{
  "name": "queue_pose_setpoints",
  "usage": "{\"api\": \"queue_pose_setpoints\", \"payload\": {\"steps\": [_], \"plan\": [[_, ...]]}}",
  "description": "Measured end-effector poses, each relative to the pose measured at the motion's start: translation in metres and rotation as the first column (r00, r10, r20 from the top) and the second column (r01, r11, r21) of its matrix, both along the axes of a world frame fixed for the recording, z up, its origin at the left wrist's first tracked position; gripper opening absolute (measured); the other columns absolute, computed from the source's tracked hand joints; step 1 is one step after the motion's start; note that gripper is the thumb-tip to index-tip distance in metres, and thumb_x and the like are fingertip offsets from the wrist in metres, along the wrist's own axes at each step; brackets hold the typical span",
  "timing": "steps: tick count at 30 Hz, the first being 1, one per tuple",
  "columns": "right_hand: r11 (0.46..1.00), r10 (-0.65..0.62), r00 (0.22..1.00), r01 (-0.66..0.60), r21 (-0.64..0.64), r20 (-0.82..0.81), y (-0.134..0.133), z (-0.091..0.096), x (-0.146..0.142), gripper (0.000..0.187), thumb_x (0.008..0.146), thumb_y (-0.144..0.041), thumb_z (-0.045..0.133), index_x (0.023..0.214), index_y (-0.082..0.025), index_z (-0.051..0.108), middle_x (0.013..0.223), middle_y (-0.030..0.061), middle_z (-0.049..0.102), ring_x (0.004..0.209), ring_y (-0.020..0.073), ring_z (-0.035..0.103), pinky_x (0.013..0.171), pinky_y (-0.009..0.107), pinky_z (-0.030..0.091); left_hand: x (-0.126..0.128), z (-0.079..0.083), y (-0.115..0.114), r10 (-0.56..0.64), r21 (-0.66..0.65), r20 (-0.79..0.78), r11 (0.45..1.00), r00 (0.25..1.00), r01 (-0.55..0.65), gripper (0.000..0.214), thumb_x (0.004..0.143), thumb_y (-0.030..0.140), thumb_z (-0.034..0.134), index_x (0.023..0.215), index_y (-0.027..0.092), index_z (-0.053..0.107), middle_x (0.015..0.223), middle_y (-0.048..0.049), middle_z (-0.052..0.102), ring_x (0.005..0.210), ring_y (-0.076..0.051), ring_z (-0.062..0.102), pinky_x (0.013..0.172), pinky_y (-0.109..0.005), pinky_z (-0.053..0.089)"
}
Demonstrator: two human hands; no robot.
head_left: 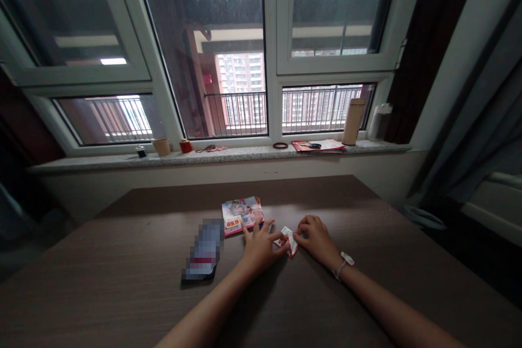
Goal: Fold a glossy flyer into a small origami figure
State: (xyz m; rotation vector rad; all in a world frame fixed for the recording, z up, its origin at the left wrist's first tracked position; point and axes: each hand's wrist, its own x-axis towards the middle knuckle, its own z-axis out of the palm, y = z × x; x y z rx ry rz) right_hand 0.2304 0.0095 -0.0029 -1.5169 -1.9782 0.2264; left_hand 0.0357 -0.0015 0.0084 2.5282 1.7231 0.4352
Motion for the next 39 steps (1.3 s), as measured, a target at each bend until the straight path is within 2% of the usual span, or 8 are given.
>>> {"api": "queue_pose_setpoints", "payload": {"steps": [6,17,22,34,39], "plan": [[1.000,-0.012,0.999,0.013,-0.012,0.040,-0.002,0.002,0.000,0.014,0.079,-0.035,0.063,0.075,-0.024,0.071,0.094,0.0041,0.061,0.101,0.0219,0.050,0.096,0.036,0.034,-0.002,-0.004,0.001,-0.014,-0.016,0.019,1.000,1.000,0.015,0.031,0.083,0.061,0.052,0.108,0.046,0.065,0.142,0.0018,0.044,0.134,-0.035,0.027,0.100,-0.076,-0.004],[0.998,0.004,0.998,-0.001,-0.055,0.059,-0.005,0.004,0.000,0.018,0.080,-0.040,0.060,0.081,-0.025,0.070,0.098,0.0042,0.061,0.105,0.0229,0.051,0.099,0.040,0.030,-0.001,-0.003,-0.001,-0.010,-0.038,0.016,0.999,1.000,0.011,0.033,0.086,0.062,0.047,0.109,0.046,0.064,0.141,0.0011,0.046,0.134,-0.035,0.028,0.101,-0.075,-0.004],[0.998,0.011,0.996,-0.005,-0.065,0.091,-0.008,0.005,0.000,0.018,0.077,-0.039,0.065,0.086,-0.024,0.068,0.102,0.0042,0.060,0.107,0.0239,0.050,0.101,0.042,0.028,-0.002,-0.005,0.000,-0.012,-0.029,0.025,0.999,1.000,0.013,0.031,0.087,0.061,0.046,0.109,0.047,0.064,0.141,0.0017,0.046,0.135,-0.035,0.027,0.100,-0.075,-0.005],[0.997,0.029,0.993,-0.021,-0.076,0.117,-0.010,0.000,0.001,0.027,0.074,-0.044,0.067,0.092,-0.024,0.063,0.108,0.0051,0.059,0.111,0.0256,0.048,0.106,0.048,0.023,-0.001,0.001,-0.002,0.010,-0.044,-0.012,0.999,1.000,-0.011,0.029,0.085,0.058,0.051,0.110,0.048,0.064,0.142,0.0024,0.044,0.135,-0.036,0.027,0.101,-0.075,-0.005],[0.996,0.035,0.992,-0.025,-0.081,0.119,-0.016,0.002,0.000,0.034,0.072,-0.047,0.067,0.095,-0.023,0.061,0.110,0.0062,0.058,0.112,0.0269,0.049,0.105,0.048,0.024,-0.001,0.000,-0.001,0.007,-0.050,0.000,0.999,1.000,-0.007,0.030,0.086,0.059,0.049,0.109,0.047,0.065,0.142,0.0023,0.045,0.135,-0.035,0.027,0.101,-0.074,-0.005]]}}
